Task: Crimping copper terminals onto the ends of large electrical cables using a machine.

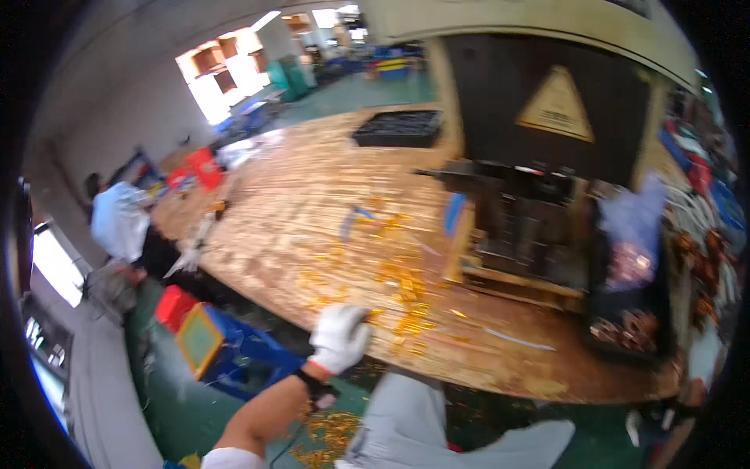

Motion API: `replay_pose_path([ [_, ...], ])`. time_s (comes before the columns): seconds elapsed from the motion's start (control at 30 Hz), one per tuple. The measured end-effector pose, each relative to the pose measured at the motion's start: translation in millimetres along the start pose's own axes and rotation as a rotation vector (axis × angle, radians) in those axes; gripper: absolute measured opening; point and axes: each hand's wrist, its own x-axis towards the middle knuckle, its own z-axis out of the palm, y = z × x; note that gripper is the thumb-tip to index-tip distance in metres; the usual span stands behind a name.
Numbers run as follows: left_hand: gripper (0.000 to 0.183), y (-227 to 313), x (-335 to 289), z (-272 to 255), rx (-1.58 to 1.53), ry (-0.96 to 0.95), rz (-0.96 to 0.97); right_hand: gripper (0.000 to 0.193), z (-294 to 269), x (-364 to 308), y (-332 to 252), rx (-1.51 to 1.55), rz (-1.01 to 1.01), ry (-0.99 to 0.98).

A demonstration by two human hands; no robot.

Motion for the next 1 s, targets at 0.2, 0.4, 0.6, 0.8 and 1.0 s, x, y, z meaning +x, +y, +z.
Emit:
replay_pose_path([
  [0.2,0.025,-14.7,-0.4,8.8,0.033,0.054,0.006,0.024,-152.7,-147.6,-237.0,0.56,-0.359,0.038],
  [0.4,0.027,-10.2,0.1,19.2,0.007,0.037,0.003,0.019,-171.2,-210.8,-317.9,0.674,-0.807,-0.223],
  [0.6,0.031,-4.9,1.2,1.5,-0.03,0.033,-0.012,0.02,-183.4,-211.8,-421.4,0.614,-1.077,-0.5],
  [0.8,0.035,-17.8,11.3,-2.7,-0.128,0.02,-0.045,0.027,-190.6,-222.8,-548.3,0.545,-1.235,-0.881],
  [1.0,0.043,-52.0,15.1,-69.0,-0.465,-0.134,-0.201,0.041,-225.1,-254.7,-661.7,0.385,-1.213,-0.994],
])
